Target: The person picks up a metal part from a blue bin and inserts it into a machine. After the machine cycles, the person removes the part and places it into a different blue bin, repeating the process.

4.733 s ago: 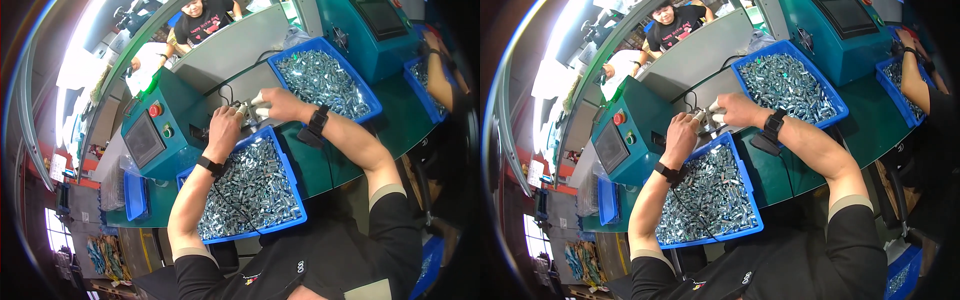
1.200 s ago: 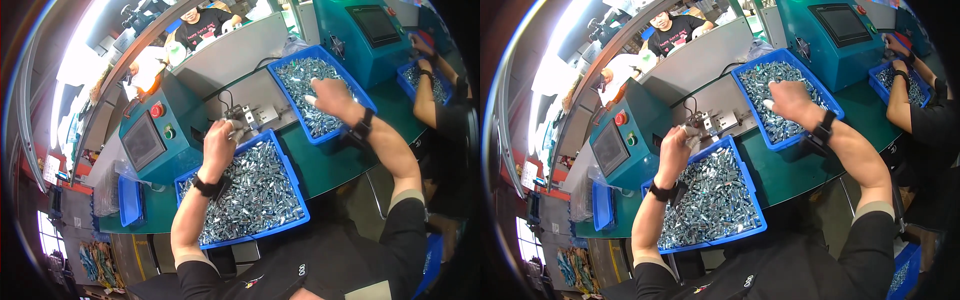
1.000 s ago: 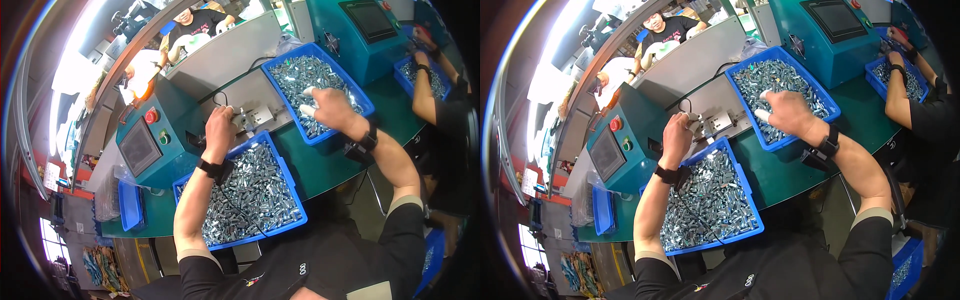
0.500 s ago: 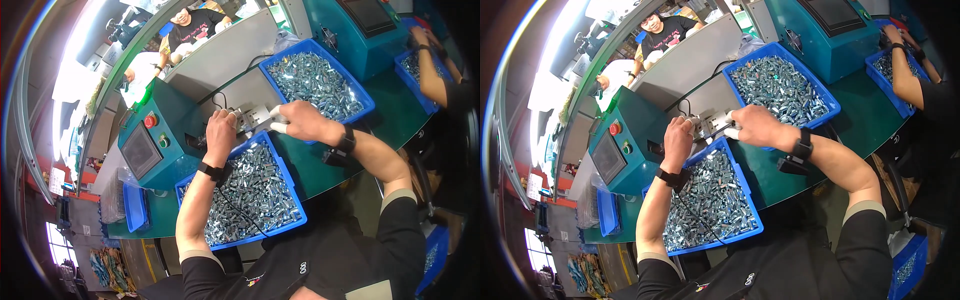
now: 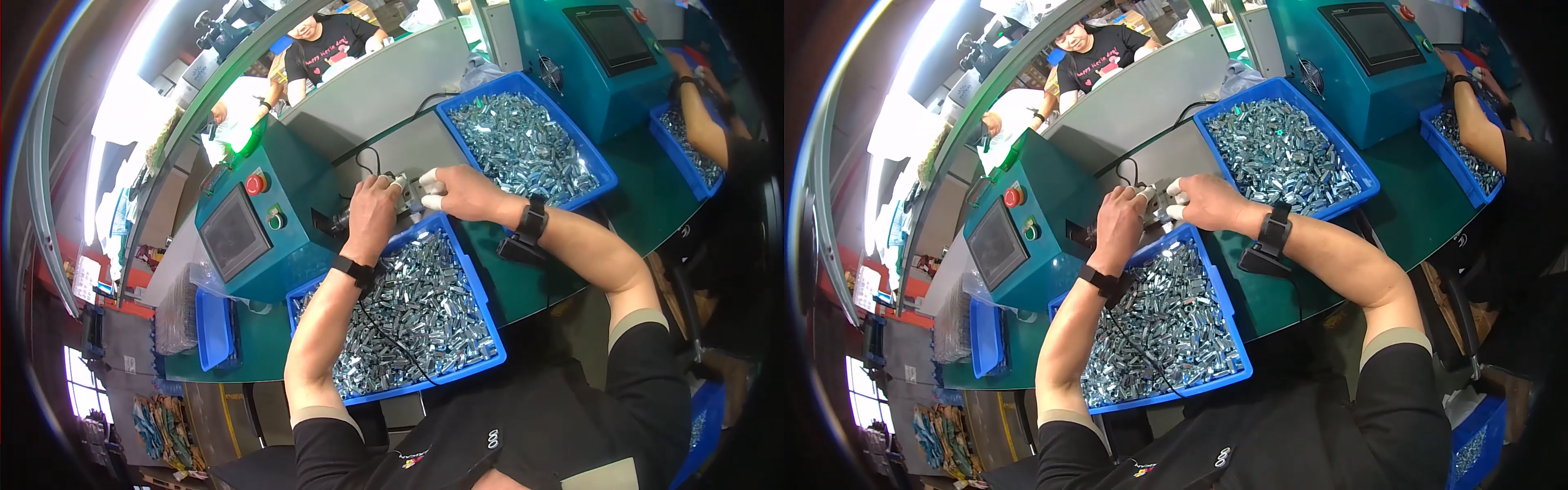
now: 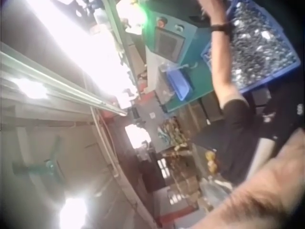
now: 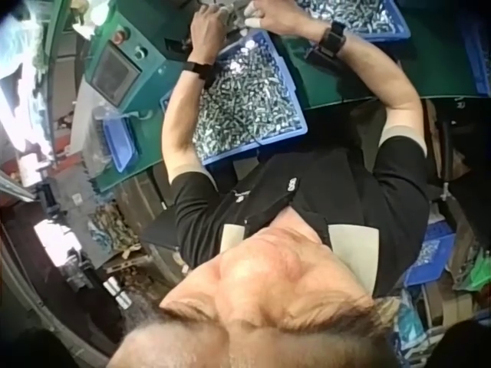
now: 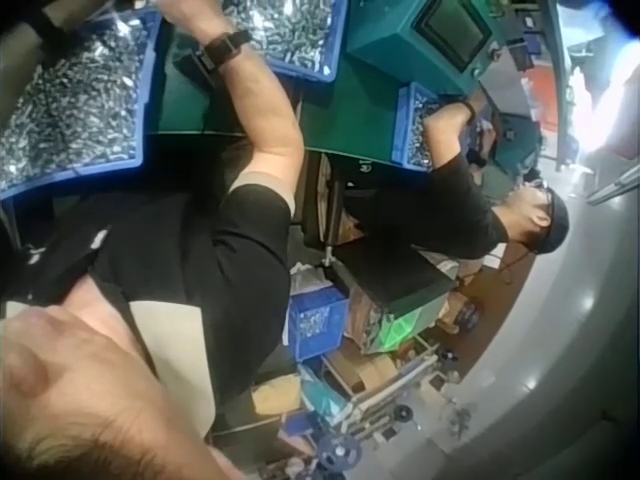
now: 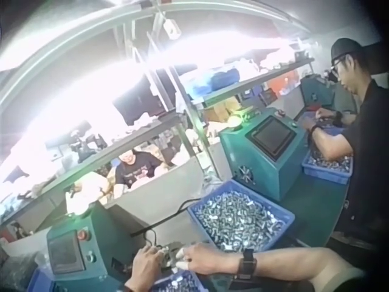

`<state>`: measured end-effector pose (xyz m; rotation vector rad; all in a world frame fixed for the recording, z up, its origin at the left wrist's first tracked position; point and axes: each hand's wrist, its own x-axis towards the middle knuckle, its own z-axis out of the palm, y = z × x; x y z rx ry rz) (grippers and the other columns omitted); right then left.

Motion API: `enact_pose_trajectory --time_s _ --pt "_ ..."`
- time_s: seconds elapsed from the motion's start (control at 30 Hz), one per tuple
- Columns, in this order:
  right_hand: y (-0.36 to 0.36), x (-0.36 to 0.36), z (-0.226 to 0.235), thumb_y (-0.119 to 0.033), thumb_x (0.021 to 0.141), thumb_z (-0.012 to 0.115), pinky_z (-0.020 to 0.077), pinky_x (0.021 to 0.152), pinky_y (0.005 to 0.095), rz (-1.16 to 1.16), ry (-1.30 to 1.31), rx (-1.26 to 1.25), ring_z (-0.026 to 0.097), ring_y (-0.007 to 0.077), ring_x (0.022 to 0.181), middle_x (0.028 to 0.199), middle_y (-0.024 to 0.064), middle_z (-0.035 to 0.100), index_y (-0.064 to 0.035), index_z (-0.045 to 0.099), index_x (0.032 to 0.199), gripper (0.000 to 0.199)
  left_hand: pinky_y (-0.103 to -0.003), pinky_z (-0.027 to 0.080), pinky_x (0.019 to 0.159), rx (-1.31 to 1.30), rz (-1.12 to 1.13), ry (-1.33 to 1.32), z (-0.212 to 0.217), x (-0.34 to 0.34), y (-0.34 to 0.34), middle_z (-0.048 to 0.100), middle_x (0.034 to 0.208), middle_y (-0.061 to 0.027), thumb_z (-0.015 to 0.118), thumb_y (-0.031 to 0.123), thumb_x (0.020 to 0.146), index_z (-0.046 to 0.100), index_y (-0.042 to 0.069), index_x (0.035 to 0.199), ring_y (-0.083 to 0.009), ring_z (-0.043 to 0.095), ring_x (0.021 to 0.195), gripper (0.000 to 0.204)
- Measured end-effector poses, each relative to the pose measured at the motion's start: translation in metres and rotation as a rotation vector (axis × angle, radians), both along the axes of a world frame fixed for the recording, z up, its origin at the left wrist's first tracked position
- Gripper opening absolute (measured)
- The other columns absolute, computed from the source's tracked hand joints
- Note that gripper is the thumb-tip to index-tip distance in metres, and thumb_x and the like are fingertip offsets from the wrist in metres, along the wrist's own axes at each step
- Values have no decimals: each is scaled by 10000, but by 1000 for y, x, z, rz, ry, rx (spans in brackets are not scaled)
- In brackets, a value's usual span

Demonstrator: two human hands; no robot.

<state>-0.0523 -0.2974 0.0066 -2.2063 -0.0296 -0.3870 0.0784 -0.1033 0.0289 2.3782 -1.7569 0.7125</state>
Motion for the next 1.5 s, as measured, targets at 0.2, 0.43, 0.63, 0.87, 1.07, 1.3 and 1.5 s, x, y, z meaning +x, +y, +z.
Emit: enact_pose_trajectory --time_s 0.2,0.43,0.63,0.87,1.07,1.3,1.5 --pt "1 25 -19 -251 967 757 564 850 342 178 86 280 714 200 973 1116 127 779 -11 697 1373 476 -429 519 952 -118 -22 17 12 -28 24 696 1000 -107 703 57 843 735 77 1150 -321 656 1040 309" --pt "-10 46 -2 -237 977 760 533 805 272 356 317 407 630 104 902 1104 47 756 -36 700 1405 476 -445 545 941 -116 57 254 22 -93 116 743 1118 -127 790 37 864 727 60 1253 -340 679 1069 396" --pt "-13 77 -2 -238 982 760 525 792 265 462 397 370 606 96 871 1141 27 748 -71 741 1364 418 -435 557 935 -143 153 438 18 -136 170 750 1105 -129 798 9 843 741 52 1228 -344 693 1064 391" --pt "-9 74 -19 -262 964 763 496 702 259 418 204 373 577 81 755 958 1 739 -80 780 1301 384 -429 553 954 -308 288 619 -6 -186 181 755 1133 -143 802 7 851 758 40 1176 -348 701 1079 330" --pt "-4 69 -10 -182 998 757 526 848 279 428 259 318 640 116 948 1103 35 731 -53 760 1313 341 -429 562 949 -471 351 621 -41 -239 169 755 1117 -132 807 -3 855 766 31 1164 -351 703 1091 313" --pt "-1 72 -23 -253 972 768 500 814 313 409 99 301 621 134 881 982 45 708 -84 788 1276 348 -425 569 924 -554 315 517 -58 -250 163 757 1116 -138 778 -18 868 758 12 1145 -347 707 1072 280" --pt "-1 71 -17 -233 978 765 513 853 310 409 135 307 649 134 927 1029 50 742 -84 780 1289 345 -421 576 902 -572 303 477 -62 -251 167 762 1071 -137 775 -20 864 761 3 1139 -335 714 1046 276"
